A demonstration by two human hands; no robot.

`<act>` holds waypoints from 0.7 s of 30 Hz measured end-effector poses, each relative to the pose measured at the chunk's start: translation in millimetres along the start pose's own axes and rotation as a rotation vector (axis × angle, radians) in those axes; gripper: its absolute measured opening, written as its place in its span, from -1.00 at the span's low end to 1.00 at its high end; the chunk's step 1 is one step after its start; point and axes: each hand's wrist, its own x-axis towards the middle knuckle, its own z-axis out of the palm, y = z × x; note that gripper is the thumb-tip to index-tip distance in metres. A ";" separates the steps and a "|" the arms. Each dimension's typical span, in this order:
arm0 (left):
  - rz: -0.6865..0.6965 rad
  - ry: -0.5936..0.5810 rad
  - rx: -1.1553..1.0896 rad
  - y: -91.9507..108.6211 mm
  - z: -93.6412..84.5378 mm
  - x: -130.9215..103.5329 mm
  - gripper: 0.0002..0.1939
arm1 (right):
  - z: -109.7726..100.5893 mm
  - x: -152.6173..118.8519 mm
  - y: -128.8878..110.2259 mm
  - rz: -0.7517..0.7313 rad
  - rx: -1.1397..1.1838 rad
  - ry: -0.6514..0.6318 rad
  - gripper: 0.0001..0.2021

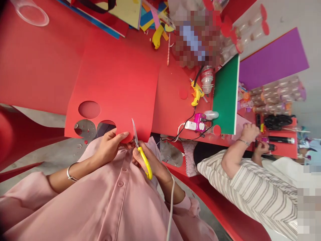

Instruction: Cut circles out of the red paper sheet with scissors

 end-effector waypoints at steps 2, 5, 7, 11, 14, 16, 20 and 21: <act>0.003 0.036 -0.001 -3.2 1.9 0.2 -0.66 | 0.1 1.6 -2.1 -0.010 0.002 -0.015 -0.36; 0.016 0.074 -0.005 -5.5 6.6 -0.2 -0.59 | -2.1 2.2 -1.2 0.006 -0.001 -0.029 -0.32; 0.025 0.085 -0.002 -4.9 10.4 -1.0 -0.55 | -4.6 1.5 2.6 0.006 0.021 -0.046 -0.33; 0.028 0.074 0.023 -3.0 15.2 -1.6 -0.53 | -9.6 -1.3 14.9 -0.023 0.066 -0.083 -0.34; 0.034 0.029 0.069 -5.2 16.6 1.1 -0.54 | -11.8 -6.4 24.4 -0.045 0.077 -0.070 -0.36; 0.030 -0.022 0.116 -7.7 18.1 4.1 -0.55 | -12.2 -12.4 30.2 -0.065 0.095 -0.033 -0.37; 0.002 -0.091 0.172 -11.5 23.5 8.3 -0.55 | -11.1 -25.0 39.5 -0.058 0.109 0.026 -0.38; -0.012 -0.090 0.165 -12.1 24.8 8.5 -0.55 | -10.3 -26.5 40.9 -0.058 0.101 0.030 -0.38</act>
